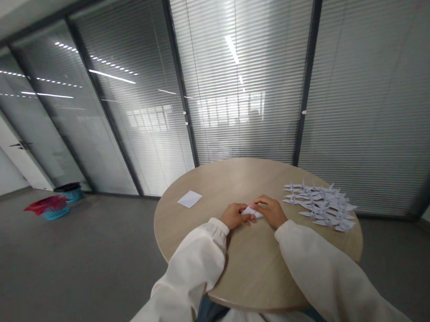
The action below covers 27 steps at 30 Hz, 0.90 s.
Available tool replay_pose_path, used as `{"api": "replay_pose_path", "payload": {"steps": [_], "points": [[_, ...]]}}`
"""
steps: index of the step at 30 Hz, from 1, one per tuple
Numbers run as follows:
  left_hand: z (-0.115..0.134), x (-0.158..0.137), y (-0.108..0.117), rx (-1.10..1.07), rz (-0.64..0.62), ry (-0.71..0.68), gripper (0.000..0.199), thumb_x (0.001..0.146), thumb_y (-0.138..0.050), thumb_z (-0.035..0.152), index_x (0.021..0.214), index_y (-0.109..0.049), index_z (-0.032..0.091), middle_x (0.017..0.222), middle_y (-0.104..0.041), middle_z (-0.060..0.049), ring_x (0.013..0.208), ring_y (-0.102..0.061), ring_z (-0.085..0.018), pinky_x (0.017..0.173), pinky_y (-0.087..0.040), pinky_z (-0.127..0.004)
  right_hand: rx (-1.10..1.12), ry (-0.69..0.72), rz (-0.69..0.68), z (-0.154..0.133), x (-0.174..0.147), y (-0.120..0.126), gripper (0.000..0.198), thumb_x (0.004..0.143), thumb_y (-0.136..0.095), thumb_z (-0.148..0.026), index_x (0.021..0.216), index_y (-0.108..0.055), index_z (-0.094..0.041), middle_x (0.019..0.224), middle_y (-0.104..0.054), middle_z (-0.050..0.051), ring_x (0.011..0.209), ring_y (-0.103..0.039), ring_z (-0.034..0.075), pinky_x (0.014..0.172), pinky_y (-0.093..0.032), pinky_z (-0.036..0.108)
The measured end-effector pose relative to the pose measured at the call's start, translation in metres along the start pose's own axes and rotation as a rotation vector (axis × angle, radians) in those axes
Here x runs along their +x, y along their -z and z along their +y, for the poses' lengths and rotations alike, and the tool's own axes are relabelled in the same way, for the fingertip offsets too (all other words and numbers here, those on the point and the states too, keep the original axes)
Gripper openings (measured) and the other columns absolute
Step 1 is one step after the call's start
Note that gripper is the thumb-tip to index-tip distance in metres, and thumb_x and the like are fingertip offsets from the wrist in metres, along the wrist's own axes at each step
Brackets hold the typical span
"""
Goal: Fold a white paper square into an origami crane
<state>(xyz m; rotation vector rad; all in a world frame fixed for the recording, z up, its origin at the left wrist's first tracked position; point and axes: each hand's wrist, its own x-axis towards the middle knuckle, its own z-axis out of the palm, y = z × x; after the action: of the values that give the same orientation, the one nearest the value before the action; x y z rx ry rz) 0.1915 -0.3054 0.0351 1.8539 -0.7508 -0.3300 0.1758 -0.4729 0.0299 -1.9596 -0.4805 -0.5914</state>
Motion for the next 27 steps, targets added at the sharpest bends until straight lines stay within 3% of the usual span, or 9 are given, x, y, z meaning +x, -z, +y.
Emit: {"api": "replay_pose_path", "payload": {"steps": [4,13,17,22,27], "points": [[-0.001,0.003,0.004,0.022,0.139,0.027,0.036,0.055,-0.068,0.038,0.078,-0.062,0.011,0.066,-0.062,-0.003,0.052,-0.054,-0.010,0.052,-0.042,-0.020,0.069,-0.065,0.035,0.006,0.000,-0.001,0.022,0.069,-0.058,-0.040,0.073,-0.064,-0.019,0.076,-0.062,0.002,0.075,-0.057,0.017,0.070,-0.042,0.028],[0.005,0.003,0.009,-0.017,0.405,-0.041,0.035,0.052,-0.071,0.027,0.080,-0.056,0.012,0.051,-0.052,0.005,0.045,-0.045,-0.005,0.043,-0.032,-0.015,0.150,-0.152,0.068,0.006,0.000,0.001,0.026,0.067,-0.058,-0.041,0.075,-0.065,-0.017,0.076,-0.065,0.004,0.075,-0.058,0.019,0.069,-0.044,0.030],[0.004,0.006,0.010,-0.161,0.423,-0.079,0.041,0.051,-0.072,0.027,0.083,-0.052,0.012,0.052,-0.052,0.006,0.045,-0.046,-0.005,0.045,-0.034,-0.016,0.154,-0.163,0.063,0.008,0.001,0.002,0.027,0.067,-0.058,-0.042,0.075,-0.065,-0.017,0.076,-0.065,0.005,0.074,-0.059,0.019,0.068,-0.044,0.030],[0.003,0.009,0.010,-0.371,0.397,-0.122,0.042,0.049,-0.074,0.027,0.080,-0.053,0.011,0.068,-0.062,-0.003,0.062,-0.058,-0.012,0.061,-0.045,-0.024,0.154,-0.179,0.069,0.012,0.000,0.002,0.029,0.065,-0.059,-0.044,0.075,-0.065,-0.017,0.076,-0.066,0.005,0.072,-0.059,0.019,0.067,-0.045,0.030],[-0.003,0.011,0.012,-0.370,0.415,-0.096,0.040,0.049,-0.075,0.028,0.077,-0.054,0.009,0.063,-0.062,-0.003,0.055,-0.056,-0.010,0.055,-0.045,-0.023,0.160,-0.201,0.049,0.014,0.000,0.000,0.030,0.065,-0.060,-0.045,0.075,-0.065,-0.017,0.075,-0.066,0.005,0.071,-0.059,0.019,0.066,-0.045,0.030]]}}
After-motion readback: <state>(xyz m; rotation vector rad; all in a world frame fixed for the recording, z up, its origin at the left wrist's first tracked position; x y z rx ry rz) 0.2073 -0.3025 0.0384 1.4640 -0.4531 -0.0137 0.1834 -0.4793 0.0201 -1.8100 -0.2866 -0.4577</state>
